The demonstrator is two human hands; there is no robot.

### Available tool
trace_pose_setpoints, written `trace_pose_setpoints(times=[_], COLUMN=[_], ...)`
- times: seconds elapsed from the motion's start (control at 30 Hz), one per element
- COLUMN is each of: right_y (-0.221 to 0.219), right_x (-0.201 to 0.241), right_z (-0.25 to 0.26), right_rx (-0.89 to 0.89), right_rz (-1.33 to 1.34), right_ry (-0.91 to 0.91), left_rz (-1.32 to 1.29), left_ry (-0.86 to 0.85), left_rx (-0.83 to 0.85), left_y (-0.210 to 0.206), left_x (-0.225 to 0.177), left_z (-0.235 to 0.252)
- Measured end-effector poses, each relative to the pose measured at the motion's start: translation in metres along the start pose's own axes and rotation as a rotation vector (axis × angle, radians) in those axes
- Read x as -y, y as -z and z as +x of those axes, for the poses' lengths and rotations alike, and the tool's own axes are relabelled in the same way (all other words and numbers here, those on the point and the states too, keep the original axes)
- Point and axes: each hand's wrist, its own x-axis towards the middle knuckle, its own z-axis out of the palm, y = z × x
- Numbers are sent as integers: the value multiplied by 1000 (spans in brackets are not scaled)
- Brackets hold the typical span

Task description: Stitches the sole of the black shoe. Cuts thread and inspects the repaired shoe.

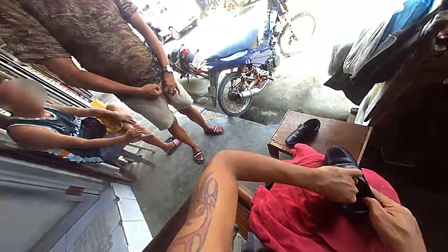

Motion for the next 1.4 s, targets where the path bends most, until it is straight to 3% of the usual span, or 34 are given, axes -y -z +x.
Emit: trace_pose_setpoints(times=[0.2,0.3,0.4,0.57,0.67,0.77,0.87,1.07,1.27,1.4], right_y=[-11,-19,-12,10,7,5,5,-3,4,1], right_x=[5,10,4,-7,-13,-13,-12,-12,-2,-9], right_z=[-4,3,3,3,-7,-14,-18,-11,-9,0], right_rx=[-322,-416,-392,-109,-152,-155,-75,-161,-27,-52], right_rz=[303,395,522,790,786,778,816,852,803,762], right_ry=[55,58,56,-229,-225,-134,-148,-170,-183,-236], left_rz=[-162,-387,-539,-576,-901,-1166,-1054,-1002,-904,-849], left_ry=[523,625,541,210,205,325,316,154,241,229], left_rx=[-297,-267,-341,-454,-412,-435,-547,-489,-549,-432], left_y=[-9,-18,-37,-57,-40,-34,-48,-53,-61,-56], left_x=[-37,-37,-24,-33,-33,-40,-51,-38,-36,-23], left_z=[12,22,15,17,18,20,23,19,19,23])
